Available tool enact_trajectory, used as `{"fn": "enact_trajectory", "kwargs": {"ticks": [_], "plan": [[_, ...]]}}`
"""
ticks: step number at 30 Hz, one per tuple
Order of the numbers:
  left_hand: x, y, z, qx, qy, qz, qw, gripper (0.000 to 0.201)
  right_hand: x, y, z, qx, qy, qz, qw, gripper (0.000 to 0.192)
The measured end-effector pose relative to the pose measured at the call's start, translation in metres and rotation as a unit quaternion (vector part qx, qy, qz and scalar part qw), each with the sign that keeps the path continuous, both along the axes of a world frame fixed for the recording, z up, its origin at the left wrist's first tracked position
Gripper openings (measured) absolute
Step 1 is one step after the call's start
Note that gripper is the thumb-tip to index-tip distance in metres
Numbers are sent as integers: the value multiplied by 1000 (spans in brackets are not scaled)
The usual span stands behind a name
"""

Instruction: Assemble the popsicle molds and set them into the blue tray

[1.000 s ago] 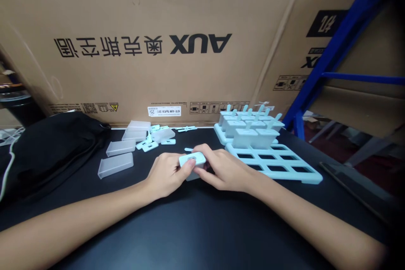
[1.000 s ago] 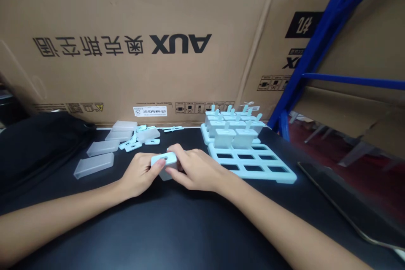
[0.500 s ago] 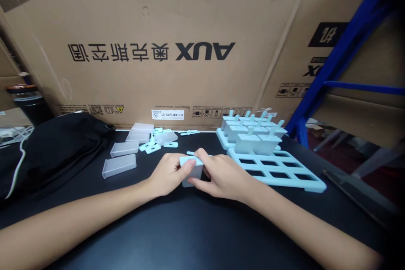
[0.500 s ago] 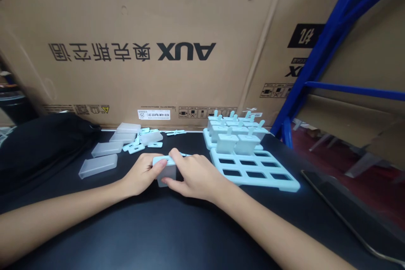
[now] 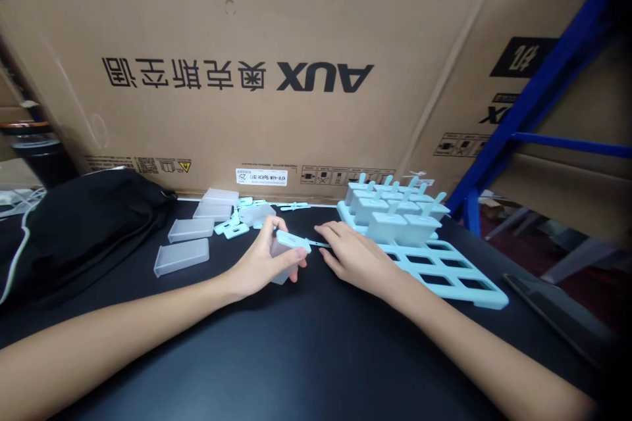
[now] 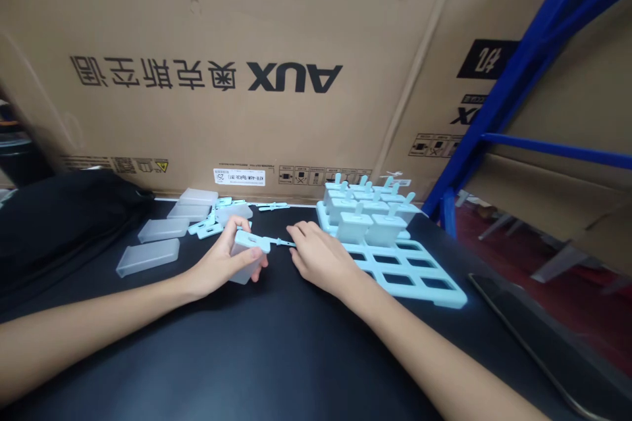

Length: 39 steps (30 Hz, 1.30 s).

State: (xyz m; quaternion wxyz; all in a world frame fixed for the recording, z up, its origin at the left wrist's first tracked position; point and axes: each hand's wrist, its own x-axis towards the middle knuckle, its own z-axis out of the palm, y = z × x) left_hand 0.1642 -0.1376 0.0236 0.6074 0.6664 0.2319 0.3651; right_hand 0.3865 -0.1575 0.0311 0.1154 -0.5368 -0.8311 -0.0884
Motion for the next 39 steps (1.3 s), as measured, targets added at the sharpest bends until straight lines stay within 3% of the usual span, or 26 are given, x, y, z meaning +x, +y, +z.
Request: {"fn": "enact_trajectory", "kwargs": {"ticks": [4, 11, 16, 21, 25, 29, 32, 39], "plan": [[0, 1, -1, 23, 4, -2, 1000, 39, 0, 7, -6, -33, 0, 16, 999, 28], [1, 0, -3, 41, 21, 30, 998, 31, -2, -3, 2, -94, 73, -14, 993, 18], [-1, -4, -3, 52, 40, -22, 998, 29, -6, -13, 15, -180, 128, -19, 975, 8], [-4, -9, -3, 80, 54, -108, 989, 28, -9, -19, 37, -226, 306, -31, 924, 14], [-3, -9, -3, 100, 50, -114, 987, 24, -7, -23, 51, -236, 466, 7, 853, 16], [-2, -6, -3, 133, 104, -116, 979, 22, -9, -25, 50, -186, 565, 67, 801, 18], [-2, -5, -1, 176, 134, -120, 968, 23, -15, -25, 43, -172, 582, 99, 789, 23], [0, -3, -1, 219, 143, -121, 958, 25, -27, -25, 37, -190, 560, 95, 801, 29]]}}
